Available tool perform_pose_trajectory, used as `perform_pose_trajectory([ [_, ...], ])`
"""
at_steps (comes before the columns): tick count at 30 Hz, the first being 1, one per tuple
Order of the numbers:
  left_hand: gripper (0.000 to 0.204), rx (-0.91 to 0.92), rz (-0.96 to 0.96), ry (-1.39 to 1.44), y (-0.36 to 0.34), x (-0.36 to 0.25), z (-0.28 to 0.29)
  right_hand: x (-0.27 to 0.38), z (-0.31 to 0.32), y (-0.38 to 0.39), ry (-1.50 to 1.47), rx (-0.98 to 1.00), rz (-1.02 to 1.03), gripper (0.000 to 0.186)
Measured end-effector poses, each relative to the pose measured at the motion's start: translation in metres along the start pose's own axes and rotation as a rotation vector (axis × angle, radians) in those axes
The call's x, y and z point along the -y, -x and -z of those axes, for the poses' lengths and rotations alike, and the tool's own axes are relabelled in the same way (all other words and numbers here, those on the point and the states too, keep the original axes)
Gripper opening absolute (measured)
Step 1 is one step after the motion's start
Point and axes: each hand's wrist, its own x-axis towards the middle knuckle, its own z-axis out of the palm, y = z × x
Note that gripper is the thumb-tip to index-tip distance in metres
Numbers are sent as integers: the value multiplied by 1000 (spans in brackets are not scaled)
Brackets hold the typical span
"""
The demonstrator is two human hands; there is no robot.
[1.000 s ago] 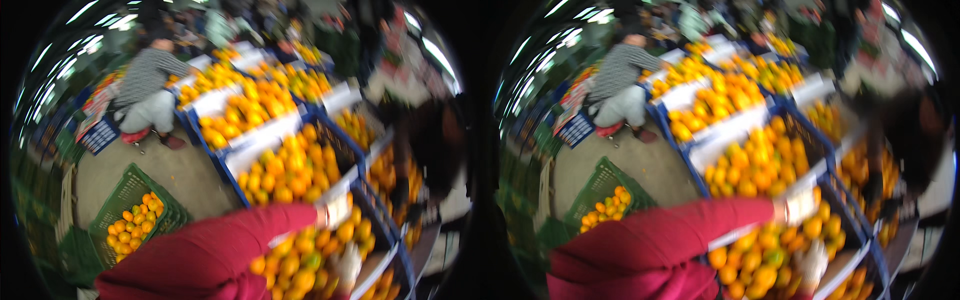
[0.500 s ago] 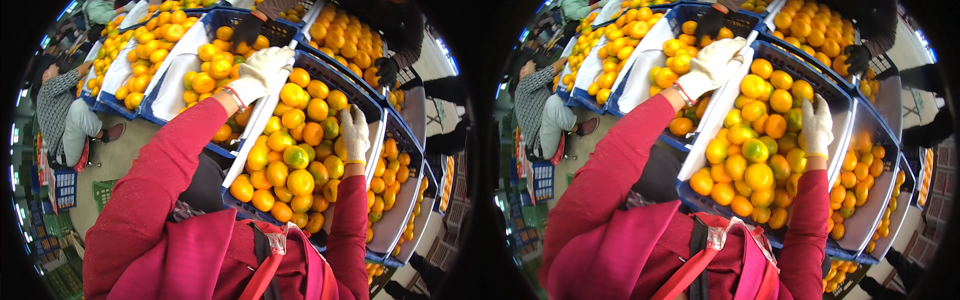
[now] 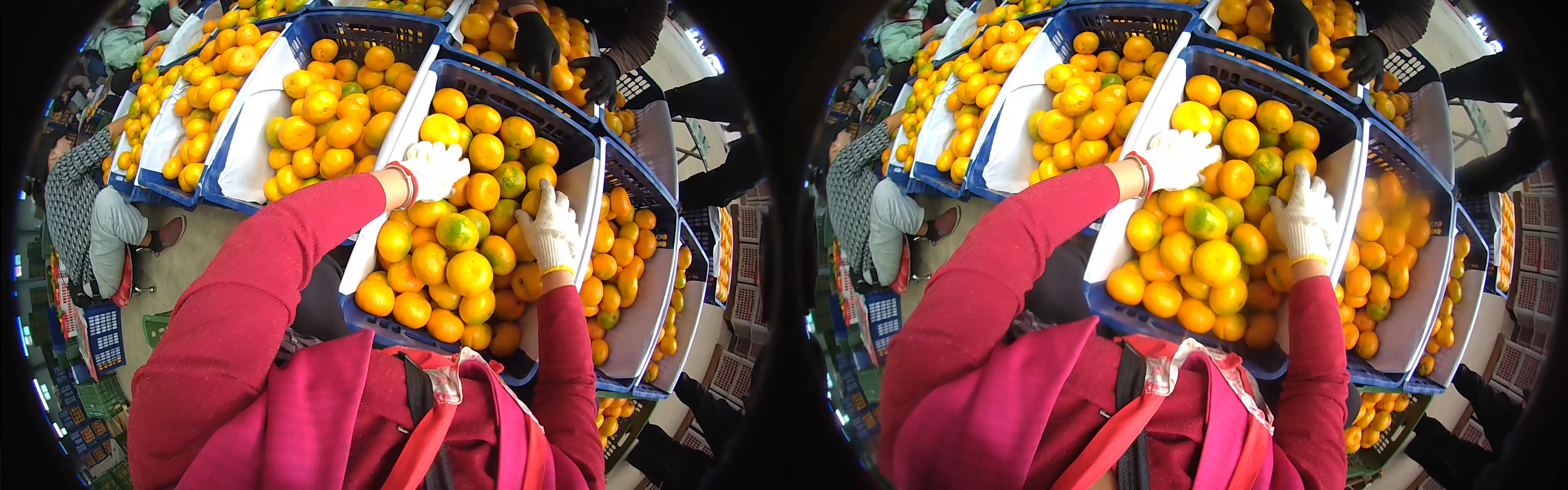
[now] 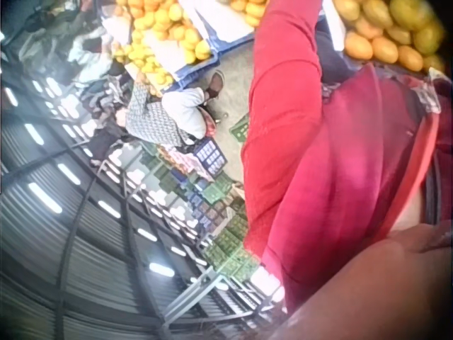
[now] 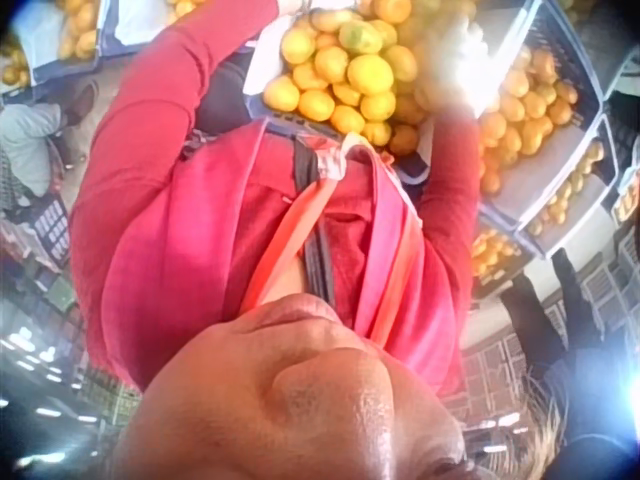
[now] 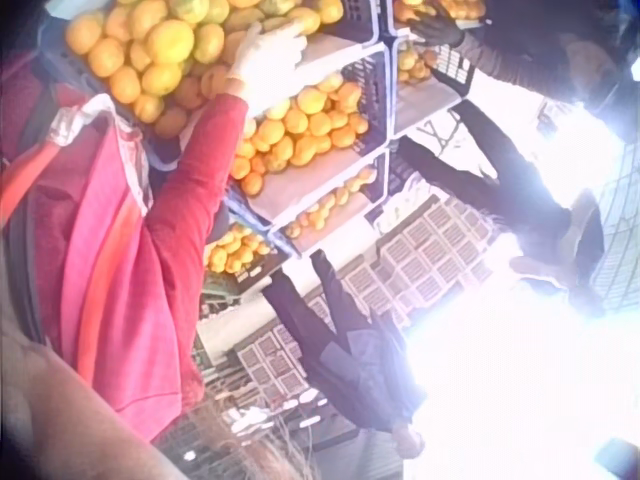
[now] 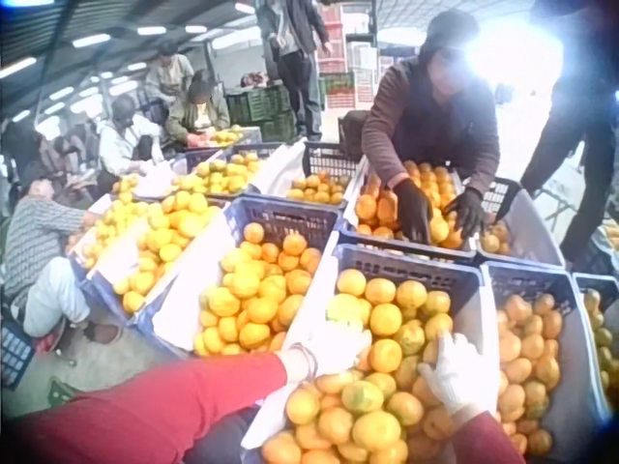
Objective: The person sorts oranges by hand, picking them from one crate and placing them into adjacent crates. The person wears gloves and handles the fruit one at a time, moving oranges between containers in a produce area.
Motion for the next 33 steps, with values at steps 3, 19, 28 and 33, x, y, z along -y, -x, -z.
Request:
perform_pose_trajectory([
  [3, 40, -22, -2, -52, -5, -5, -4, -6, -11, 0, -59, -11, -17, 79],
  [19, 71, -48, 485, 705, -34, 16, 74, 25, 5, 0, -574, -347, 139, 80],
  [28, 67, -106, 481, 1090, -17, 20, 92, 13, -18, -34, -905, 138, -77, 61],
  [33, 61, 74, 316, 682, -36, 30, 53, 33, 12, -22, -1020, 272, -157, 82],
])
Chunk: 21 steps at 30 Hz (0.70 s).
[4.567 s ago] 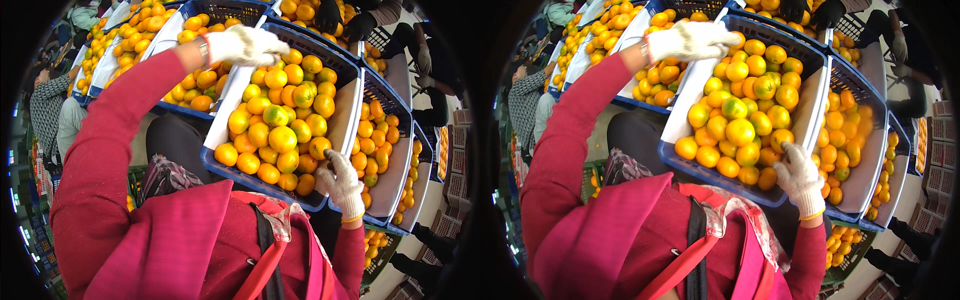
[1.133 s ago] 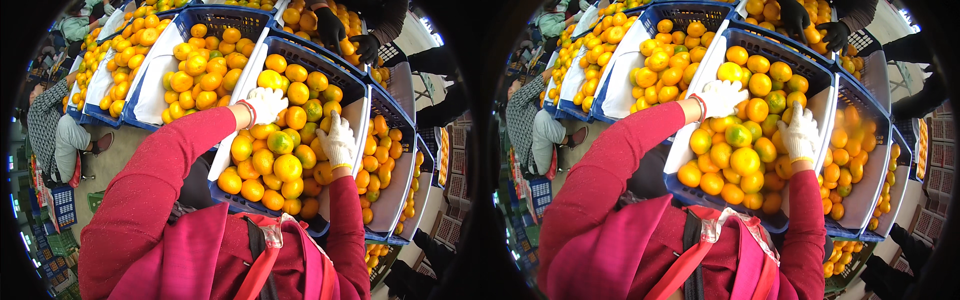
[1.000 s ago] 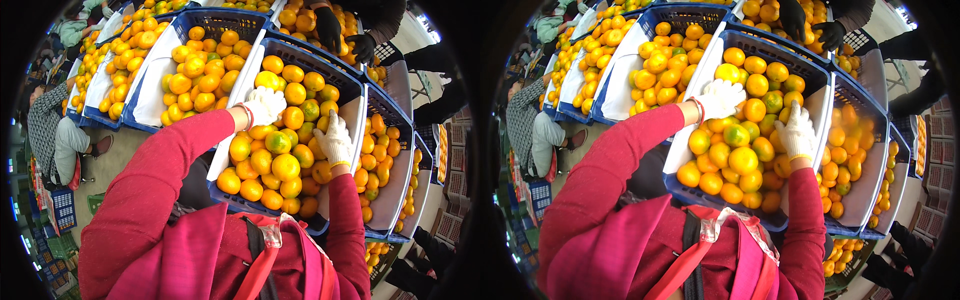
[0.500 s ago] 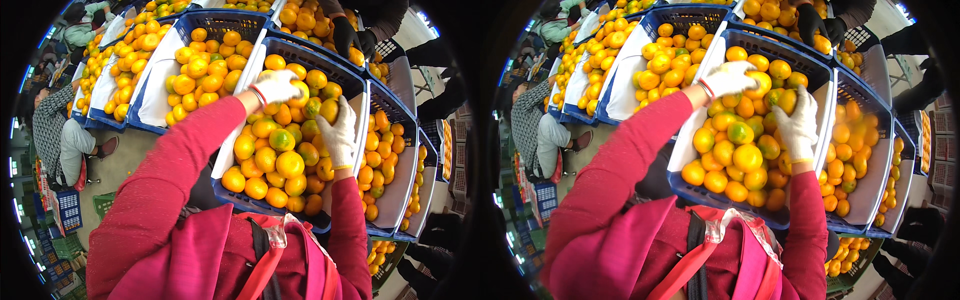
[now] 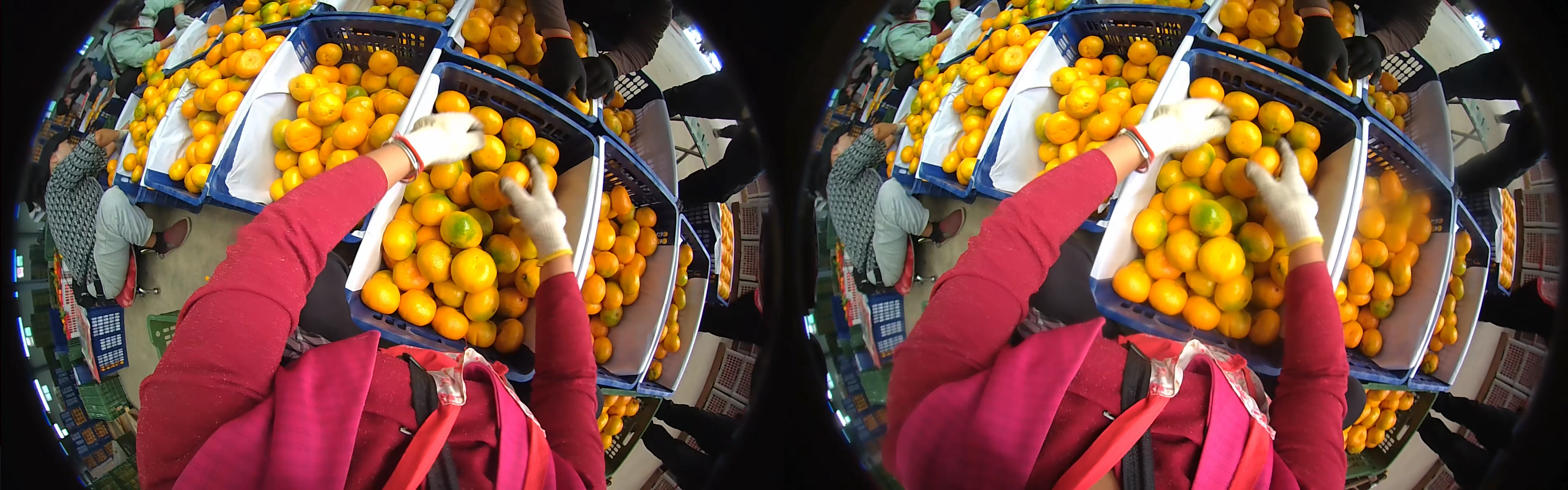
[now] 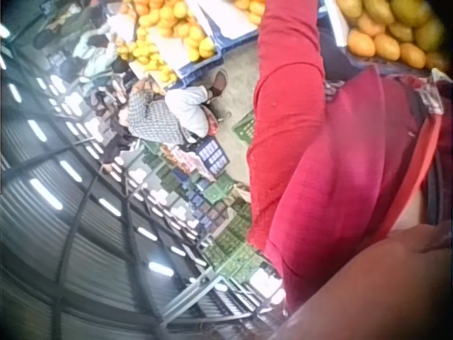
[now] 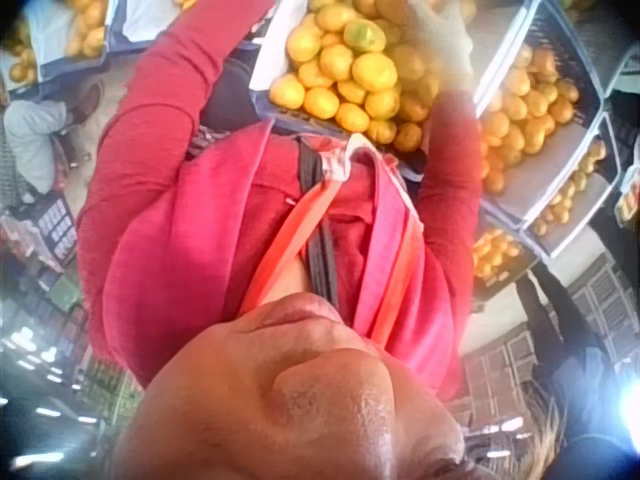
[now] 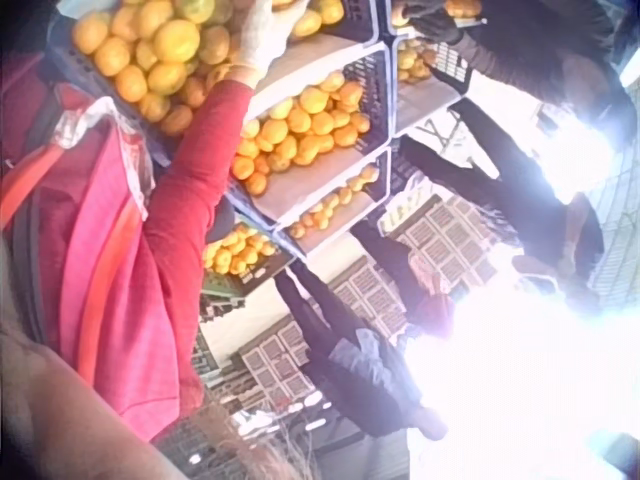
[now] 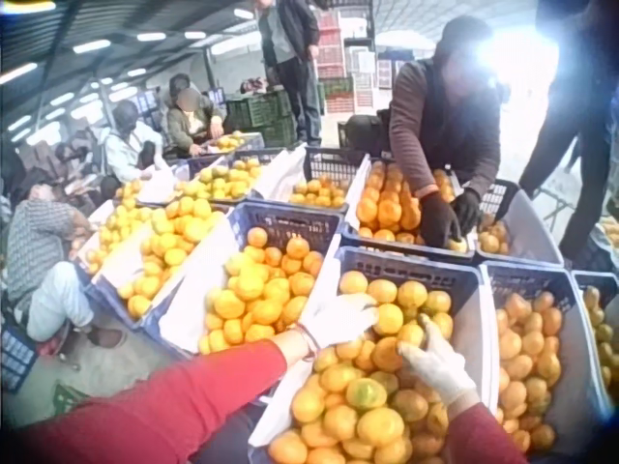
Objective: The person sorts oranges by hand, picking them from one crate and placing them into adjacent crates. The person wears gloves and handles the fruit one at a time, moving oranges between containers in a produce area.
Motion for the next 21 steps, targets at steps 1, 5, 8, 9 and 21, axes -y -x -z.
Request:
perform_pose_trajectory([
  [1, 64, 58, 40, -166, 11, -3, -7, -6, 0, 4, 325, -48, 14, 90],
  [5, 75, 53, 184, -380, 44, -4, -52, -2, -5, 5, 137, -157, -65, 89],
  [8, 75, 8, 271, -314, 38, -2, -65, 7, -13, 4, 63, -230, 66, 91],
  [9, 66, -3, 228, -395, 42, -9, -63, 9, -15, 1, 40, -257, 115, 92],
  [21, 21, 43, -197, -645, 40, 21, -30, -1, -39, -56, 541, -31, 409, 75],
])
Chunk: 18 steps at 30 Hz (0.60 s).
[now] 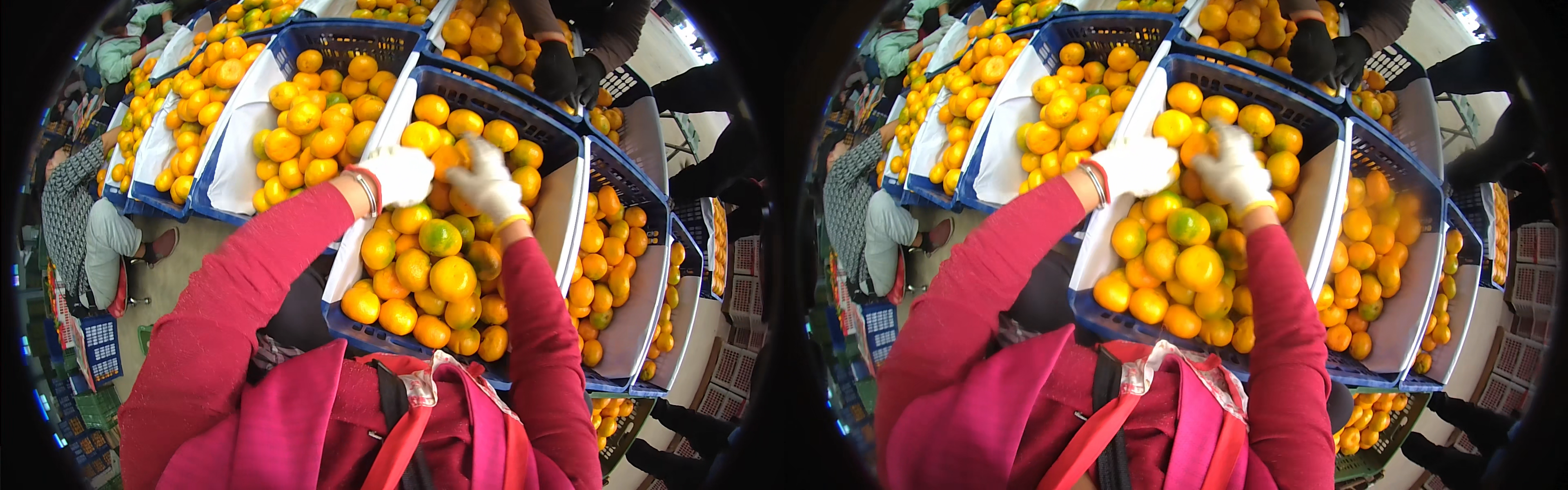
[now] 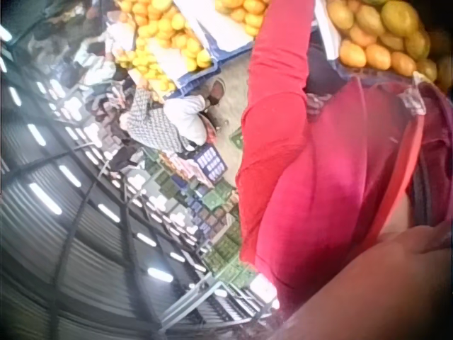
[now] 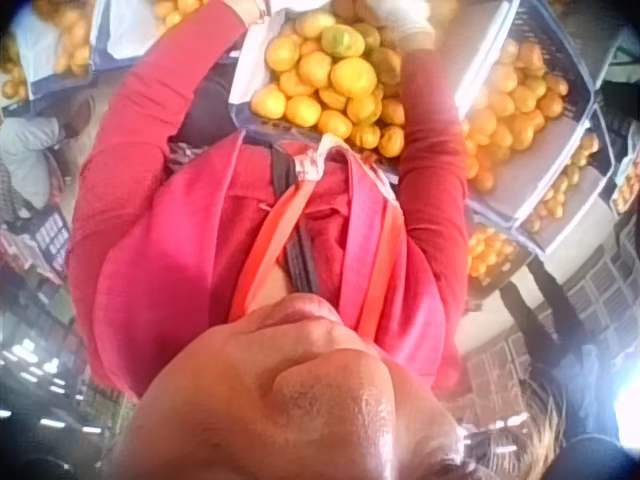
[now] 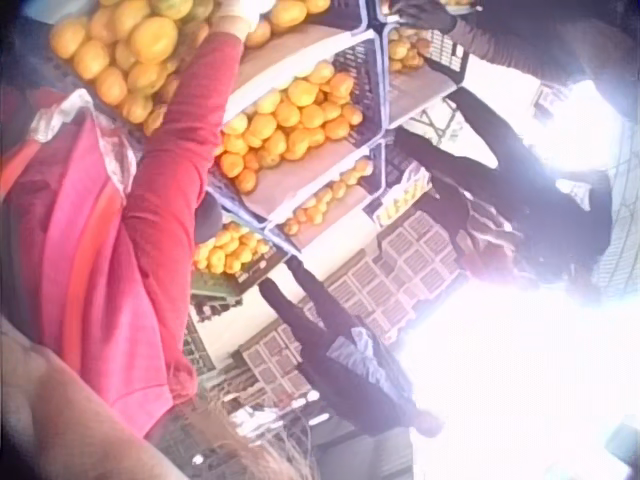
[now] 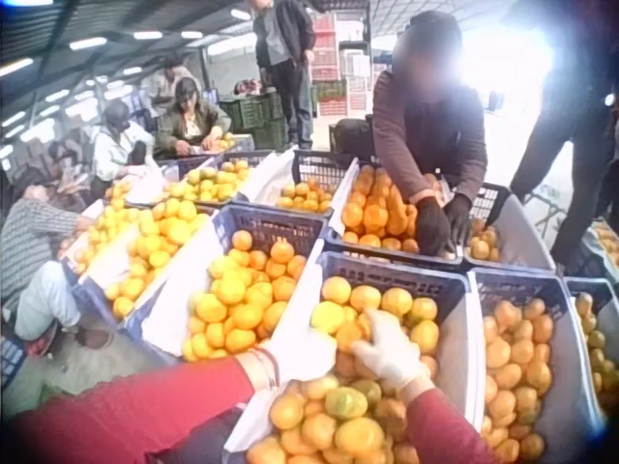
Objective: The person sorts oranges by hand, picking them from one crate and placing them into adjacent crates. The person wears gloves and handles the fruit one at a time, moving oranges between containers in a produce area.
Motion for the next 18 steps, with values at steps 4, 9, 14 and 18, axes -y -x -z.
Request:
perform_pose_trajectory([
  [4, 40, -489, 5, 67, -4, 15, 10, -32, 46, 14, -23, -330, -420, 69],
  [9, 58, -387, 86, 156, -42, -26, -15, -70, 36, 16, 126, 87, -689, 92],
  [14, 59, -469, 58, -13, -58, -23, -40, -66, 26, 17, -28, -148, -724, 92],
  [18, 48, -551, 75, 13, -73, -33, -15, -37, 34, 20, 234, -93, -628, 87],
])
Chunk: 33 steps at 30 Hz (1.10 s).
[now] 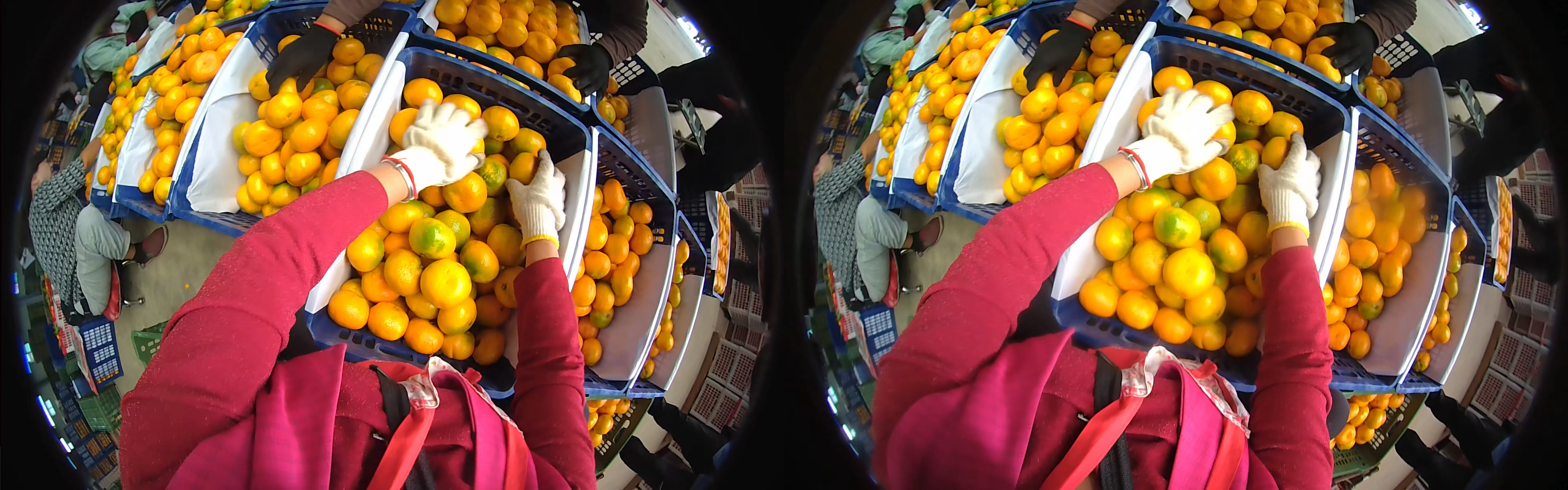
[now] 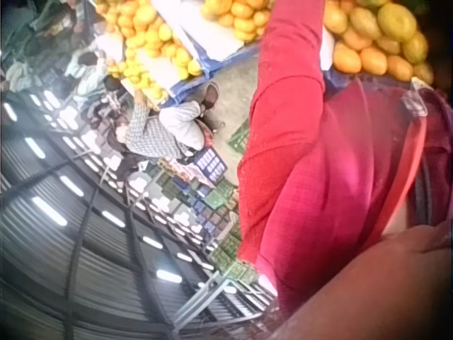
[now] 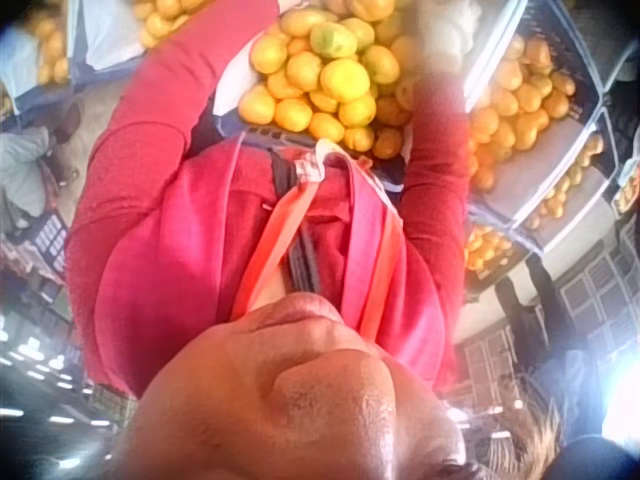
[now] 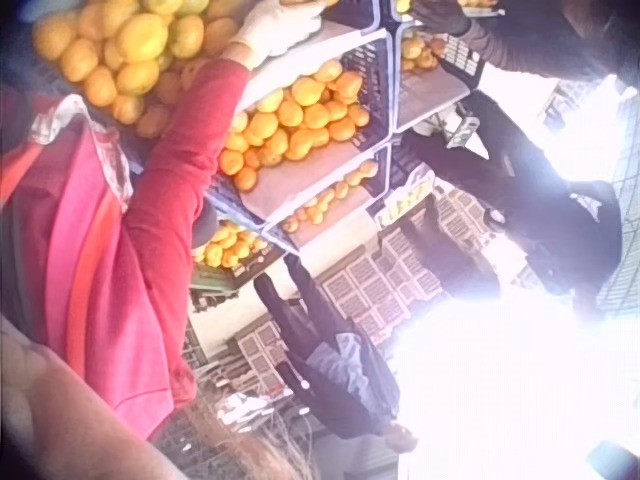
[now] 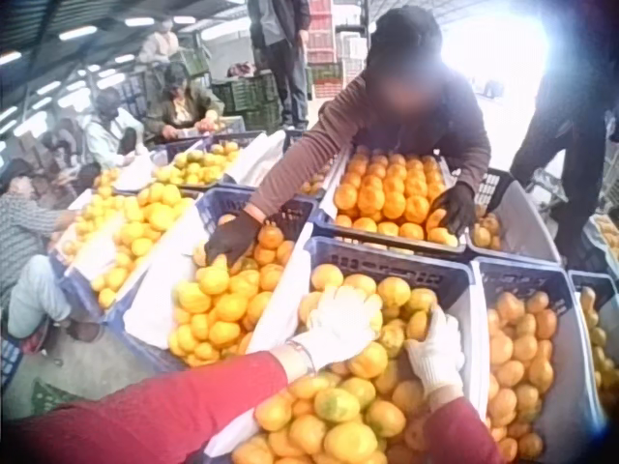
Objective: The person sorts oranges by hand, picking them from one crate and placing them into adjacent crates. The person wears gloves and handles the fruit one at a time, moving oranges between containers in a produce area.
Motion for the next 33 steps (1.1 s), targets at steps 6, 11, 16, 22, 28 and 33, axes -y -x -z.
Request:
perform_pose_trajectory([
  [6, 34, 132, -168, 48, -33, -18, -32, 4, 4, -14, 321, 168, 40, 69],
  [11, 33, 208, -209, 42, -33, -29, -38, -14, 4, -26, 383, 147, 125, 59],
  [16, 32, 89, -114, 198, -29, 7, -14, -44, 37, 24, 66, 83, 621, 64],
  [22, 41, 477, -57, 141, -38, -21, 0, -40, 41, 122, 283, 234, 714, 63],
  [28, 44, 415, -10, 43, -18, -52, -11, -57, 47, 126, -41, 180, 683, 74],
  [33, 42, 431, 253, 164, -9, -55, 4, -26, 52, 52, -151, -303, 790, 68],
])
